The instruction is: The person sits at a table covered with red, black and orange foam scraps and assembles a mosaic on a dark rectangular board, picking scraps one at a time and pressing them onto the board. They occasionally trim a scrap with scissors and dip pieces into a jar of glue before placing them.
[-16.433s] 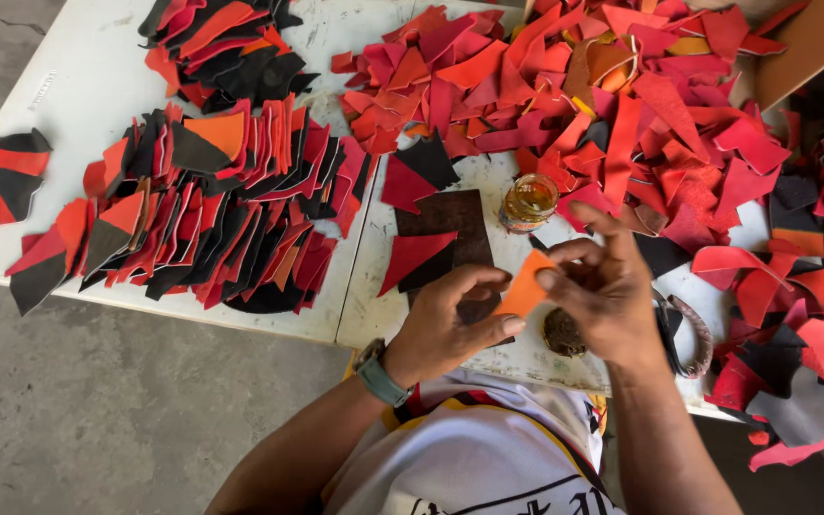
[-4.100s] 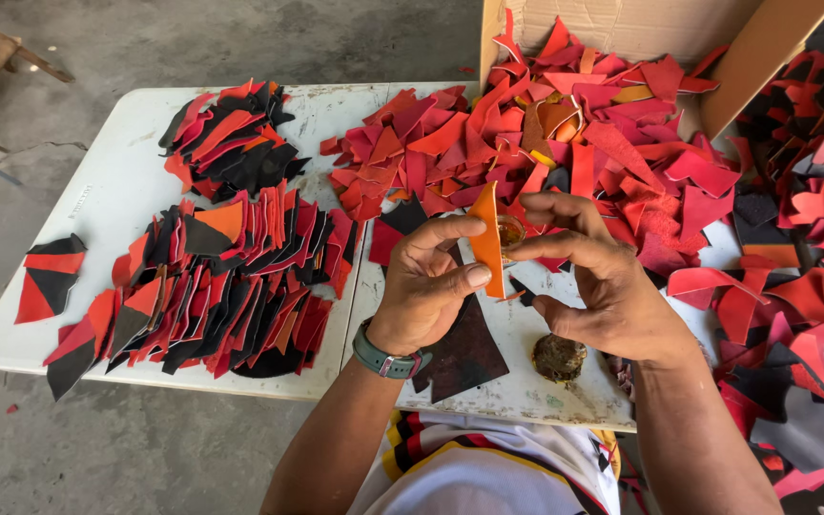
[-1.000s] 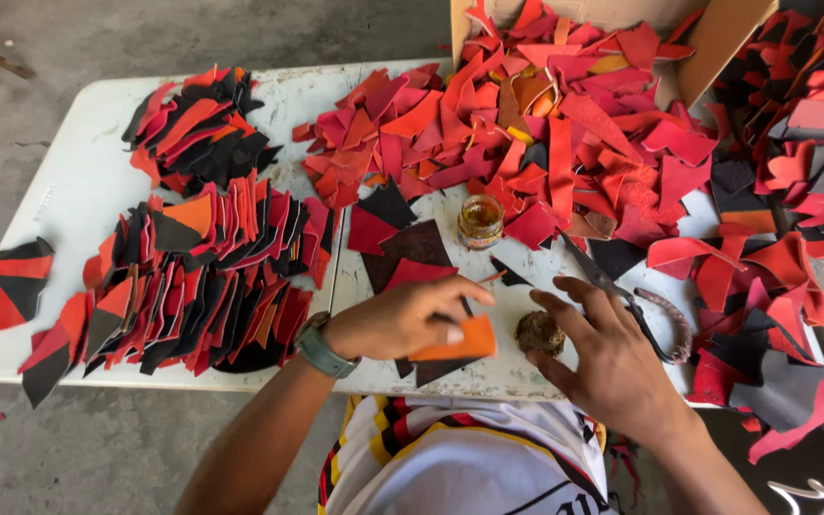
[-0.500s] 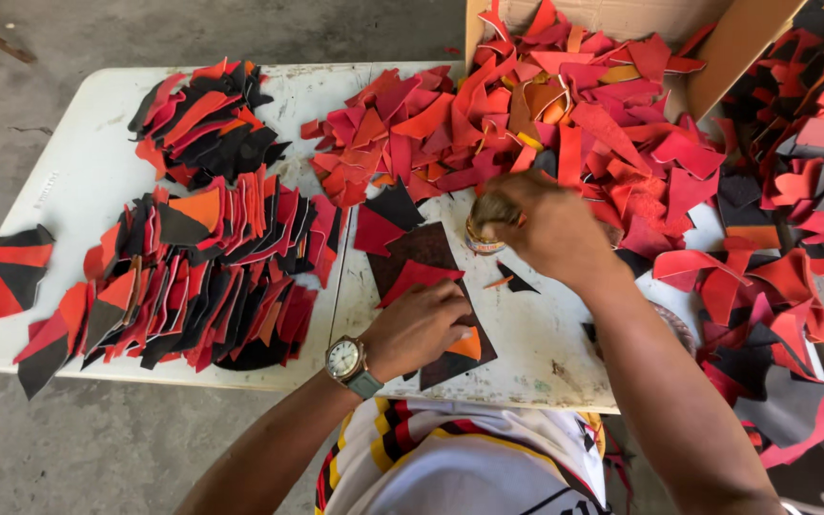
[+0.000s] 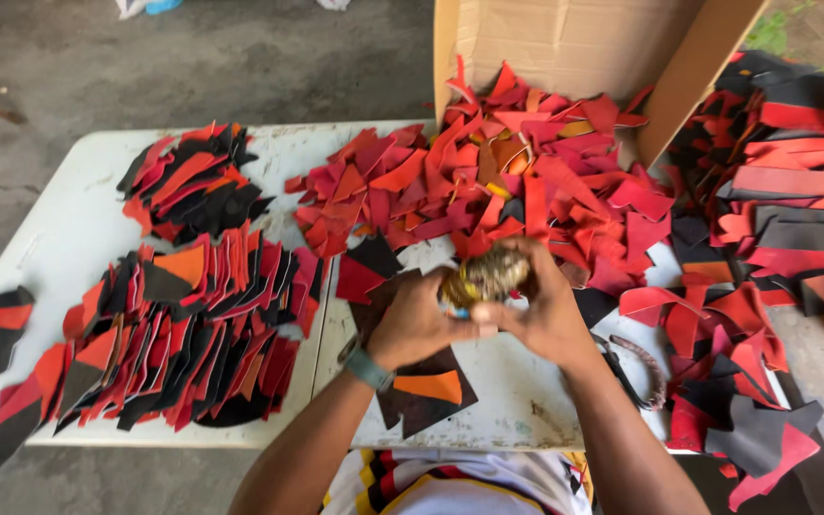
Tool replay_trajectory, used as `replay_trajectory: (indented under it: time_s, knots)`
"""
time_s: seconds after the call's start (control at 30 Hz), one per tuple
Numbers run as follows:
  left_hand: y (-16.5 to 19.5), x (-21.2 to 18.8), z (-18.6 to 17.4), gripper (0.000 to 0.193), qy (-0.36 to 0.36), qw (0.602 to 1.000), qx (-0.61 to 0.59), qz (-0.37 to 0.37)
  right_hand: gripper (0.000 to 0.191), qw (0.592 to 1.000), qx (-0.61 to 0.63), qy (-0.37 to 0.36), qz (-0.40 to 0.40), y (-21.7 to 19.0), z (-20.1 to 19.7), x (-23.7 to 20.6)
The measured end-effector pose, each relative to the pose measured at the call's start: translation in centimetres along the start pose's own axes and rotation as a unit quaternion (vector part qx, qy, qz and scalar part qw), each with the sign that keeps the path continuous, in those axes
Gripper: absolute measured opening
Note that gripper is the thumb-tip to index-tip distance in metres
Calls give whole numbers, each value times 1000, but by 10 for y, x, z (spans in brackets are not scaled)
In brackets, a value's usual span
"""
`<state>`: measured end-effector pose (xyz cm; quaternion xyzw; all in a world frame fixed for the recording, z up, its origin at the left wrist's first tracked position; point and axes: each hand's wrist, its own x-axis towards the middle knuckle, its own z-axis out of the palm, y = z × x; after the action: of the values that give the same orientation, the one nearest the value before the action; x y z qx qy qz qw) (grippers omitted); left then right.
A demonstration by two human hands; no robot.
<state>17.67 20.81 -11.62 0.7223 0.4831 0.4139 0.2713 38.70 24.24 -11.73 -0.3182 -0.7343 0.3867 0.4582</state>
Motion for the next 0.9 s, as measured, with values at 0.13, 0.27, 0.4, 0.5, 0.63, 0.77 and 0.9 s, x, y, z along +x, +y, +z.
replay_trajectory:
  time_s: [0.13,0.27,0.4,0.5,0.63,0.77,0.9]
  knots:
    - [23,-42,1,65,-216,938,-269,-15,82,990,130,-45,7,-44,-21,-65]
    - [52,-73,8,71,-364,817,-445,-44,63,947,183,-208,-160,-82,-35,-90]
    - [73,-69,-7,64,-300,872,-386,-32,72,969,133,-163,-133,-91,-34,-83]
    - [81,-60,-11,60,-183,955,-233,-26,79,993,99,-59,-31,-77,-20,-67]
    - [76,-60,2,69,9,994,92,-65,74,968,238,-81,-6,-54,-5,-58]
    - [65,-65,13,68,77,993,89,-19,71,908,415,-56,23,-46,18,-67]
    - [72,-68,28,68,189,978,84,16,83,843,535,47,29,-41,41,-73]
